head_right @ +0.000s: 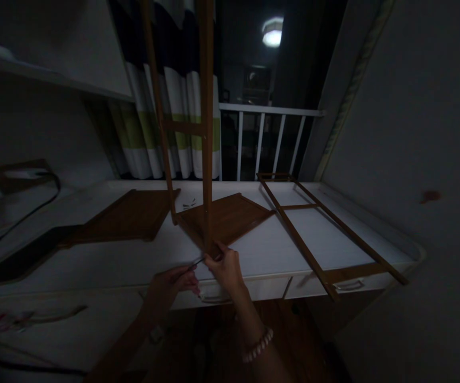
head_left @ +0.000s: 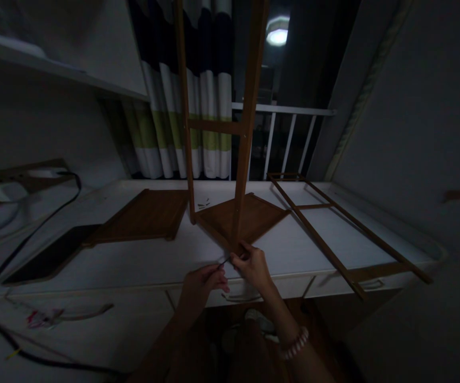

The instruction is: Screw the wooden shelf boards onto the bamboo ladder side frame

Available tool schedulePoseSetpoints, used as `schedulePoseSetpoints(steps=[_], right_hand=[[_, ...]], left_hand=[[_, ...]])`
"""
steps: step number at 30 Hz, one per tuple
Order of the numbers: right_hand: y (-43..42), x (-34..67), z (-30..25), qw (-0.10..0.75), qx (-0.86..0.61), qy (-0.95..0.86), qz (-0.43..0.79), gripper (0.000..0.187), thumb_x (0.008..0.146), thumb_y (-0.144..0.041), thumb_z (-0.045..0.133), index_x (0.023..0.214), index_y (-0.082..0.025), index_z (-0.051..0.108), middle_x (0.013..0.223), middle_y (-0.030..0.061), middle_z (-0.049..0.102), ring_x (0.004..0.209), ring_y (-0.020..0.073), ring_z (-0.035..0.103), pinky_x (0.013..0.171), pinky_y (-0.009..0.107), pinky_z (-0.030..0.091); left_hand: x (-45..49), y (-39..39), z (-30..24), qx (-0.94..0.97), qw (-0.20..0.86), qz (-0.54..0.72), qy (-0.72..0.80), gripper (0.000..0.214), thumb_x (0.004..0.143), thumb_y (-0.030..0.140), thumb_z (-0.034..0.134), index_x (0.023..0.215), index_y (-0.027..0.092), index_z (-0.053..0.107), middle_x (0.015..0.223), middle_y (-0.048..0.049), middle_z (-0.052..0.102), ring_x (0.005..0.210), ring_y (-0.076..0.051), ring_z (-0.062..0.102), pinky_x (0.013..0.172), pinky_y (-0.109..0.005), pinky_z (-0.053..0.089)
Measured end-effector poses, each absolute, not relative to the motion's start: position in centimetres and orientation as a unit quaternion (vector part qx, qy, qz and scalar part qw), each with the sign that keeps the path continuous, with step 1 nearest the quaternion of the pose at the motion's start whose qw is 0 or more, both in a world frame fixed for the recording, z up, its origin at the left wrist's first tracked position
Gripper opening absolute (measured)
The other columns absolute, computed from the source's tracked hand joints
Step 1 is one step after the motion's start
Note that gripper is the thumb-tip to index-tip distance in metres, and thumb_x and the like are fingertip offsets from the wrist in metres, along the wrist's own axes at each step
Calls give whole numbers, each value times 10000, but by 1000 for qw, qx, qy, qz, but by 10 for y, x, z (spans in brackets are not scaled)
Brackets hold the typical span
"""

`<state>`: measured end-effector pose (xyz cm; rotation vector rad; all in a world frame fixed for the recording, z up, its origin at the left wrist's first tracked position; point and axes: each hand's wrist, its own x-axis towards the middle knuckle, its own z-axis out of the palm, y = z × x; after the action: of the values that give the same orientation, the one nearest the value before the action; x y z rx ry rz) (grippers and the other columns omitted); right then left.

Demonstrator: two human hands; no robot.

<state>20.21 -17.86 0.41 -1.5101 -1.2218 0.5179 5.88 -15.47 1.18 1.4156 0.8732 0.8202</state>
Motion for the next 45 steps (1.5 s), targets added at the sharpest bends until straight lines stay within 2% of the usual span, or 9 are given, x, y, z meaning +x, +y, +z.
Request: schedulePoseSetpoints(steps=[8, 14, 18, 22, 25, 30, 36, 40, 45], right_hand=[[-178, 203, 4, 531, -639, -511, 220, 592, 662, -385, 536, 1136, -39, 461, 473, 0, 571, 423, 100, 497, 422, 182, 381], [-180, 211, 4, 543, -603, -527, 253, 597, 697, -488, 479, 1107, -53, 484, 492, 7, 582, 465, 109, 527, 472, 196, 401], [-182, 213, 7, 554, -581, -538, 258, 626, 804, -528, 207, 713, -92, 647, 436, 28, 549, 452, 102, 534, 573, 214, 418], [-184, 212, 9, 555, -583, -531, 264, 745, 811, -534, 84, 423, -133, 578, 413, 46, 539, 480, 105, 550, 647, 215, 411], [-183, 212, 9, 560, -581, -526, 268, 669, 809, -529, 172, 509, -122, 610, 405, 27, 535, 464, 97, 533, 611, 204, 411], [-172, 211, 3, 600, -555, -498, 289, 452, 770, -439, 367, 938, -79, 584, 354, -50, 469, 343, 78, 437, 429, 183, 370], [-158, 209, -5, 654, -568, -396, 303, 434, 683, -384, 455, 894, -34, 599, 282, -70, 391, 252, 53, 305, 300, 166, 222], [-156, 208, -4, 680, -556, -350, 324, 441, 634, -355, 498, 887, -9, 602, 261, -73, 377, 247, 43, 283, 299, 167, 175], [-154, 212, -3, 724, -497, -295, 376, 513, 590, -314, 540, 978, 22, 551, 296, -50, 443, 273, 41, 330, 335, 165, 213]], left_hand=[[56, -155, 7, 655, 564, 329, 379, 254, 664, 372, 504, 543, 149, 510, 455, 36, 539, 363, -117, 544, 401, -223, 444], [55, -158, 5, 675, 523, 347, 388, 275, 677, 392, 482, 536, 156, 497, 446, 30, 540, 346, -111, 527, 398, -214, 411], [55, -156, 1, 691, 508, 350, 377, 286, 686, 399, 466, 521, 166, 484, 387, 44, 499, 296, -95, 477, 355, -203, 363], [54, -153, -3, 720, 474, 350, 367, 301, 709, 396, 434, 510, 172, 462, 362, 54, 468, 264, -78, 428, 341, -196, 326], [54, -153, -3, 736, 457, 344, 362, 312, 719, 397, 417, 499, 176, 438, 315, 64, 417, 252, -72, 401, 344, -190, 312], [57, -155, -1, 719, 493, 329, 362, 321, 700, 432, 404, 493, 187, 382, 314, 83, 339, 211, -64, 330, 272, -184, 207], [57, -154, -3, 725, 493, 320, 359, 320, 704, 447, 387, 522, 186, 365, 343, 90, 310, 211, -52, 300, 265, -174, 166], [58, -150, -1, 738, 480, 285, 379, 322, 723, 444, 330, 568, 177, 423, 409, 67, 387, 230, -64, 333, 275, -193, 203], [67, -143, 12, 847, 265, 255, 383, 284, 748, 223, 340, 518, 157, 492, 479, -21, 519, 476, -121, 502, 505, -225, 345]])
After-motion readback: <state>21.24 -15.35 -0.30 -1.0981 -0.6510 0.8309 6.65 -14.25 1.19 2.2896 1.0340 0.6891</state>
